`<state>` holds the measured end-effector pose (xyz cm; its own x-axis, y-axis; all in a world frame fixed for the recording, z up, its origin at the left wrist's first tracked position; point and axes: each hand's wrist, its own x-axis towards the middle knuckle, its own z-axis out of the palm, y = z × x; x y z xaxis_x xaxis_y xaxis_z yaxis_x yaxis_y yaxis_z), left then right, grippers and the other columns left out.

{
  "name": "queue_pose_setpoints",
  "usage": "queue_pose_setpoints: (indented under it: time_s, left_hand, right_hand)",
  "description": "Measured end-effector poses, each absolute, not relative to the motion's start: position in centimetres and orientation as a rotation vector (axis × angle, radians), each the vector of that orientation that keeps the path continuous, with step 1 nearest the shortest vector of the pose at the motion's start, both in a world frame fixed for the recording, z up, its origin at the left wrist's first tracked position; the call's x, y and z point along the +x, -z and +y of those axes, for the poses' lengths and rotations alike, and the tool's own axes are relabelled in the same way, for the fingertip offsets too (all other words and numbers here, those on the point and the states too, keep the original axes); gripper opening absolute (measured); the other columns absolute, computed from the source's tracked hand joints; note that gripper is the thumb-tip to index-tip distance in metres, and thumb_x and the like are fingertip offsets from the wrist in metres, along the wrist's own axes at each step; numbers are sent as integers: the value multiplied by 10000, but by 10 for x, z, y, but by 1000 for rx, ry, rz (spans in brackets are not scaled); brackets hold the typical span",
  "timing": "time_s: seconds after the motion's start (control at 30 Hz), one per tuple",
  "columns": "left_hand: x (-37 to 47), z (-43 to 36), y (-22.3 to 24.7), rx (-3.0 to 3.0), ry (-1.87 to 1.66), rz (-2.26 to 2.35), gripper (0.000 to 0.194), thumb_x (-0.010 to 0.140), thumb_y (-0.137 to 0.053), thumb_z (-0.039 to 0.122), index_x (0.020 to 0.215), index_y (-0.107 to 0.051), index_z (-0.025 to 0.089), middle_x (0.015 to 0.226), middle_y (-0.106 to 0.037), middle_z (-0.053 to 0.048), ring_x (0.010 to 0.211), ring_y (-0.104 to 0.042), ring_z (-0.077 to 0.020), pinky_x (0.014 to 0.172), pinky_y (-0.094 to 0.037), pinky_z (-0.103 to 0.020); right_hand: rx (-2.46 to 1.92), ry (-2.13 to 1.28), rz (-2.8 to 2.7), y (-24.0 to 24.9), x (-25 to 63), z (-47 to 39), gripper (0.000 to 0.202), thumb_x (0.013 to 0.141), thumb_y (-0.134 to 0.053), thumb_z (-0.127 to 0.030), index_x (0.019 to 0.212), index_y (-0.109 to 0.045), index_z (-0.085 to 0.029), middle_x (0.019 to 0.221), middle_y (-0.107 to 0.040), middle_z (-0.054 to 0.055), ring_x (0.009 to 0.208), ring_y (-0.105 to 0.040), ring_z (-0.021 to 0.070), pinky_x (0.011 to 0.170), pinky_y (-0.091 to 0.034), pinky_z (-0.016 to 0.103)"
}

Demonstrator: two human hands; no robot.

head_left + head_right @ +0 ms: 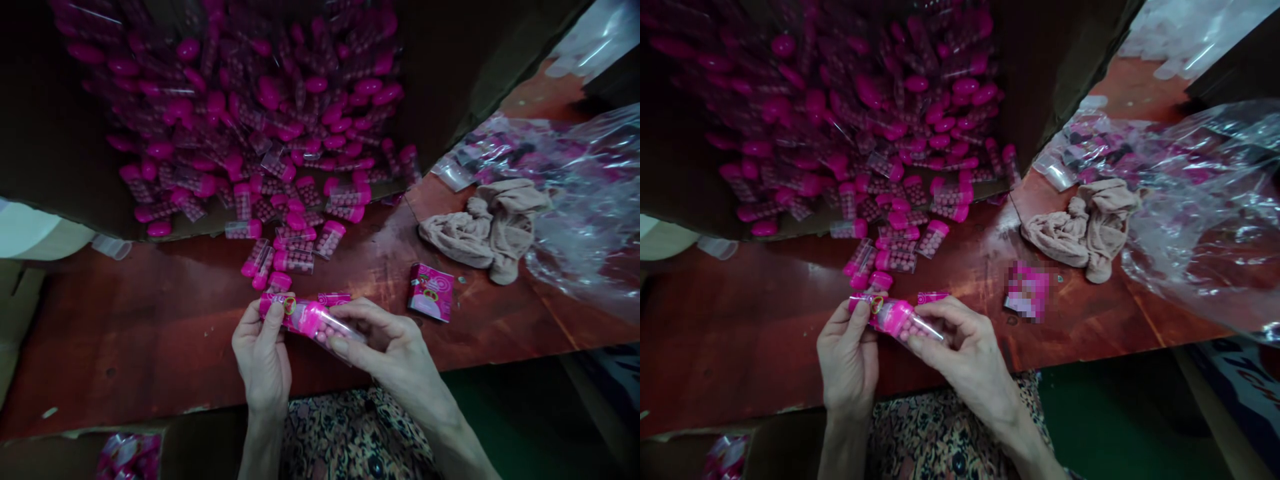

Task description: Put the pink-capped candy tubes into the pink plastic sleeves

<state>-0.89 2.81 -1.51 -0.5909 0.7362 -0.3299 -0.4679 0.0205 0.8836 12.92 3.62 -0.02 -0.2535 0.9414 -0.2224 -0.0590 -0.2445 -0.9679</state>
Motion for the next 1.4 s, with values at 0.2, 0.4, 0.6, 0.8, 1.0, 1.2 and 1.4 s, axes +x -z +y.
queue_pose_setpoints:
  time_s: [0.2, 0.4, 0.6, 0.8, 1.0, 1.2, 1.4]
  left_hand:
    - [-6, 31, 14, 218, -1708, 1337, 276, 658, -705, 157, 920, -618, 172, 838, -692, -25, 744, -632, -112, 695, -494, -214]
    - [5, 28, 9, 224, -1636, 1218, 243, 691, -678, 165, 931, -641, 177, 886, -686, -34, 778, -629, -117, 727, -492, -211]
    - [4, 32, 7, 254, -1677, 1243, 337, 678, -680, 114, 999, -633, 205, 941, -685, -30, 813, -624, -107, 740, -482, -192]
    - [5, 32, 8, 209, -1619, 1168, 275, 700, -675, 188, 973, -643, 199, 929, -689, -43, 839, -629, -146, 779, -484, -256]
    - [7, 29, 8, 140, -1480, 1127, 191, 691, -682, 270, 840, -680, 151, 821, -704, -65, 779, -641, -172, 805, -486, -337]
    - [2, 28, 7, 220, -1411, 1172, 162, 631, -720, 260, 744, -706, 146, 723, -711, -75, 775, -653, -214, 803, -491, -382]
    - [-4, 25, 8, 286, -1340, 1090, 208, 628, -716, 252, 803, -714, 140, 807, -713, -100, 826, -645, -235, 818, -480, -404]
  right_hand:
    - [-1251, -1352, -1340, 0, 122, 31, 205, 755, -647, -192, 953, -646, -244, 898, -620, 8, 792, -595, 140, 649, -499, 246]
    - [-1210, -1203, -1363, -2, 120, 31, 218, 743, -657, -151, 954, -645, -206, 889, -621, 19, 807, -599, 137, 680, -500, 242]
    - [-1191, -1143, -1483, -1, 120, 29, 260, 747, -638, -106, 985, -661, -207, 889, -608, 22, 797, -589, 127, 665, -492, 231]
    - [-1179, -1246, -1336, 3, 120, 29, 239, 737, -663, -144, 958, -660, -236, 892, -624, 17, 800, -594, 142, 658, -505, 252]
    - [-1179, -1085, -1381, 9, 119, 28, 258, 736, -656, -123, 964, -668, -242, 896, -618, 19, 804, -595, 144, 693, -509, 270]
    - [-1151, -1034, -1404, 15, 114, 23, 329, 732, -646, -91, 1013, -664, -260, 916, -618, 24, 832, -600, 161, 733, -520, 304]
    - [-1110, -1100, -1291, 19, 109, 19, 329, 714, -668, -81, 983, -672, -270, 883, -619, 12, 784, -603, 146, 682, -534, 288]
